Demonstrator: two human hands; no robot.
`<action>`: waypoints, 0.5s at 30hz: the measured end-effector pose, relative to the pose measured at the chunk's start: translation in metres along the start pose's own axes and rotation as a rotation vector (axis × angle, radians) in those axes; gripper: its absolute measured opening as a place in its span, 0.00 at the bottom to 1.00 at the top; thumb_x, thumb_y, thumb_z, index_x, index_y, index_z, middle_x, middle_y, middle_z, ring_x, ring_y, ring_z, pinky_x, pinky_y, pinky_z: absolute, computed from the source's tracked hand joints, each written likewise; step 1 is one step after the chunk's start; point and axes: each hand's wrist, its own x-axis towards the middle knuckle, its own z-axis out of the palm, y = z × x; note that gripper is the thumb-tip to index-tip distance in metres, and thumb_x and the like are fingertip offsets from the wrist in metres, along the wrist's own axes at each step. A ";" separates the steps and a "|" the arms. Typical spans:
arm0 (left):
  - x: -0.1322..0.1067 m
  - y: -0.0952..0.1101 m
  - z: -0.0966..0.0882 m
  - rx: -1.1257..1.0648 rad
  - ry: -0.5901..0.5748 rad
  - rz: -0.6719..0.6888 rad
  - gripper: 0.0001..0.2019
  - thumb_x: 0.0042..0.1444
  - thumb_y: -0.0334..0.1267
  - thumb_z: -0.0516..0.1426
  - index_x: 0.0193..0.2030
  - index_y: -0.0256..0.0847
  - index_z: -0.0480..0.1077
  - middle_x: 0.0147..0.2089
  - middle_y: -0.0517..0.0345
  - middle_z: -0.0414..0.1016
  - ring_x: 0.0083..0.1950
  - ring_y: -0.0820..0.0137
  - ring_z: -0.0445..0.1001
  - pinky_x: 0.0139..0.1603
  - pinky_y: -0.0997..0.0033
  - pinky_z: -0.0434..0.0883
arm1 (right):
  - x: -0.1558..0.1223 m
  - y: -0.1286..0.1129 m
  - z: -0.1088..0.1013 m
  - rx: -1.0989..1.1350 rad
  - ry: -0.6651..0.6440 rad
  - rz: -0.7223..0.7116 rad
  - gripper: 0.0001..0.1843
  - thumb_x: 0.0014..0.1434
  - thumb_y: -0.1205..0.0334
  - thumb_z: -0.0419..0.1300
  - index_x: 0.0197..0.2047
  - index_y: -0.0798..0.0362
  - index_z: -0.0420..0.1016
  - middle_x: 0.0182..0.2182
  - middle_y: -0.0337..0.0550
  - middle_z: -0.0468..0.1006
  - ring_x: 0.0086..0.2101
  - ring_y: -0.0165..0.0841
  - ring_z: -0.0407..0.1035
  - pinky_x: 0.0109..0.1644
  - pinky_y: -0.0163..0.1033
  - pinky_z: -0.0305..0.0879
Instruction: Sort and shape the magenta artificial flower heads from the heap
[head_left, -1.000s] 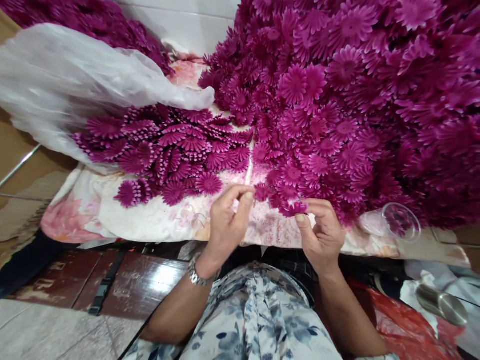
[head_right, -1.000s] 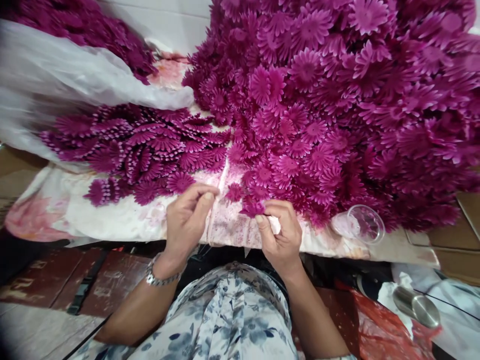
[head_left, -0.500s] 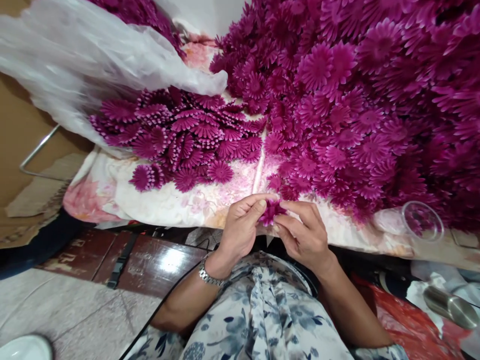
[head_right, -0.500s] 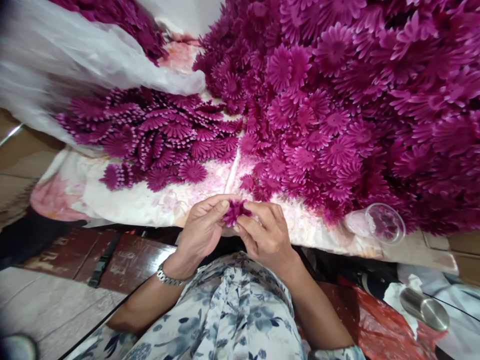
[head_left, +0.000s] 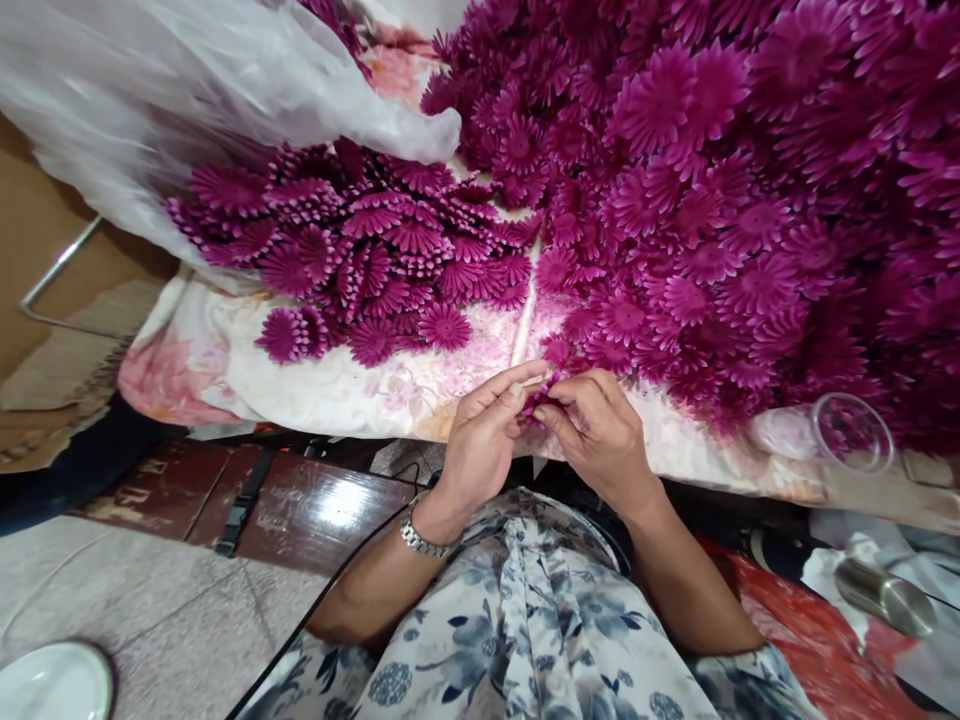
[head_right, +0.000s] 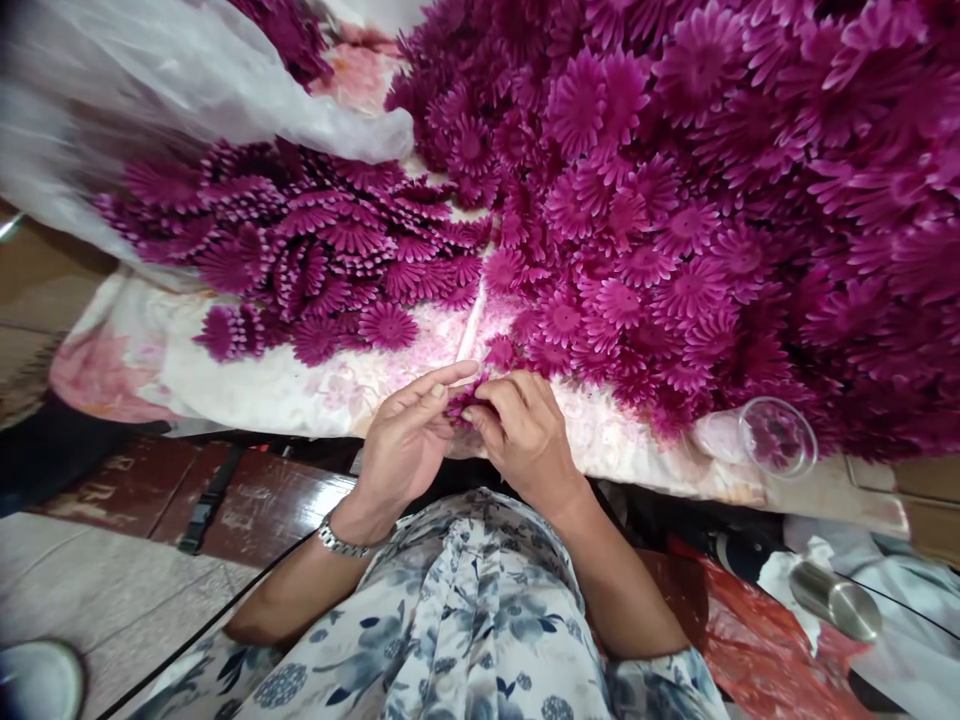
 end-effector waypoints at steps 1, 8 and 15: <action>0.000 0.000 0.000 -0.015 -0.006 -0.019 0.13 0.49 0.38 0.62 0.42 0.40 0.77 0.42 0.53 0.79 0.41 0.71 0.75 0.39 0.77 0.70 | 0.000 0.000 0.001 0.001 0.000 0.001 0.02 0.60 0.65 0.55 0.34 0.52 0.68 0.27 0.43 0.70 0.32 0.33 0.66 0.37 0.40 0.66; -0.001 -0.005 0.002 -0.016 0.018 0.003 0.16 0.42 0.33 0.65 0.41 0.41 0.78 0.42 0.54 0.80 0.42 0.70 0.75 0.47 0.73 0.69 | -0.003 0.000 0.002 -0.032 0.020 -0.028 0.05 0.60 0.70 0.52 0.36 0.52 0.68 0.30 0.44 0.72 0.34 0.33 0.66 0.39 0.40 0.66; -0.002 -0.005 0.003 -0.057 0.027 0.009 0.15 0.43 0.34 0.65 0.41 0.41 0.77 0.37 0.57 0.80 0.41 0.73 0.75 0.45 0.78 0.69 | -0.001 -0.001 0.000 0.038 -0.009 -0.007 0.04 0.59 0.69 0.55 0.37 0.53 0.70 0.30 0.43 0.73 0.34 0.31 0.68 0.38 0.38 0.68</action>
